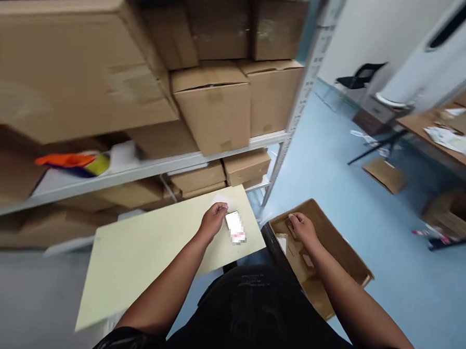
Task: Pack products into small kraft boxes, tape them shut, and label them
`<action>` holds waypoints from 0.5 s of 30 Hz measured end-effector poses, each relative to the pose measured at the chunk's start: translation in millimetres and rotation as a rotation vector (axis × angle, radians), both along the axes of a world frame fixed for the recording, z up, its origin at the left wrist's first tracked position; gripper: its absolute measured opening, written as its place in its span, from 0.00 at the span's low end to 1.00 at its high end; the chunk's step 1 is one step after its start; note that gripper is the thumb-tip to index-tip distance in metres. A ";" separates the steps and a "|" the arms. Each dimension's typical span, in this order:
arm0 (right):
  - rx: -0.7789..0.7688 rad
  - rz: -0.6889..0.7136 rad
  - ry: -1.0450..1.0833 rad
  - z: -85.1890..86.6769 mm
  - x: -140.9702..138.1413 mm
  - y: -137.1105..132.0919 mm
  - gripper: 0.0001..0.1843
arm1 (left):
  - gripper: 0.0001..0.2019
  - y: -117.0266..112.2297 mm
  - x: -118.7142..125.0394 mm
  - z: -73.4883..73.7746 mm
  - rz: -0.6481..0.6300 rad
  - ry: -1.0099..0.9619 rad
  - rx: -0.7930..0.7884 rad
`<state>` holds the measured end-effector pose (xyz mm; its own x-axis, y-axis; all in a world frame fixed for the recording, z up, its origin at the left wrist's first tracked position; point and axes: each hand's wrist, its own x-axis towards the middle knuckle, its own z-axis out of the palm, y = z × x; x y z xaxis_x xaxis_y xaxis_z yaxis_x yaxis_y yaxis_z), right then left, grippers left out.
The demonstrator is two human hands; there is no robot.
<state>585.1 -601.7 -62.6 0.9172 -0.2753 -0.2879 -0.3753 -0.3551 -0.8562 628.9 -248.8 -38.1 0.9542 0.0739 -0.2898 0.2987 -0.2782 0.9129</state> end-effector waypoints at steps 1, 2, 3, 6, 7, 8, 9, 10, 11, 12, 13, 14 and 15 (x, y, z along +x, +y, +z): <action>0.008 0.065 -0.017 0.3 8.9 3.5 0.20 | 0.19 5.5 -15.9 -0.2 0.070 0.002 0.002; 0.024 0.127 -0.030 0.0 16.6 7.8 0.21 | 0.19 9.8 -33.1 -0.6 0.143 0.005 0.005; 0.050 0.184 -0.036 -0.9 23.1 12.9 0.21 | 0.19 12.9 -51.3 -1.1 0.216 0.011 0.006; 0.156 0.328 -0.005 -6.4 34.7 34.2 0.20 | 0.18 16.8 -108.4 -1.6 0.415 0.032 0.011; 0.184 0.373 0.013 -8.5 36.4 43.5 0.20 | 0.17 17.5 -127.2 -0.9 0.469 0.035 0.013; 0.205 0.412 0.031 -10.3 37.1 54.0 0.20 | 0.17 18.7 -145.5 0.2 0.519 0.034 0.015; 0.218 0.449 0.049 -11.5 37.0 65.6 0.20 | 0.17 20.7 -163.4 1.8 0.567 0.031 0.018; 0.223 0.488 0.064 -11.9 36.1 78.4 0.19 | 0.17 23.8 -180.9 3.7 0.616 0.024 0.021; 0.225 0.531 0.073 -11.5 34.4 92.0 0.18 | 0.17 28.1 -198.2 5.8 0.666 0.016 0.024; 0.223 0.577 0.076 -10.3 31.9 106.3 0.18 | 0.17 33.3 -215.4 8.0 0.717 0.007 0.029; 0.221 0.626 0.073 -8.5 28.6 120.9 0.17 | 0.18 39.1 -232.6 10.0 0.768 0.000 0.035; 0.219 0.675 0.067 -6.3 24.5 135.7 0.17 | 0.19 45.3 -249.8 11.8 0.817 -0.008 0.040; 0.219 0.721 0.060 -4.0 19.5 150.4 0.17 | 0.20 51.5 -267.0 13.2 0.863 -0.015 0.045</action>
<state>604.7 -451.3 -66.5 0.8294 0.4563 -0.3223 -0.1629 -0.3543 -0.9208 361.9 -197.3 -24.8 0.5630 0.7855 -0.2570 0.4105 0.0041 0.9118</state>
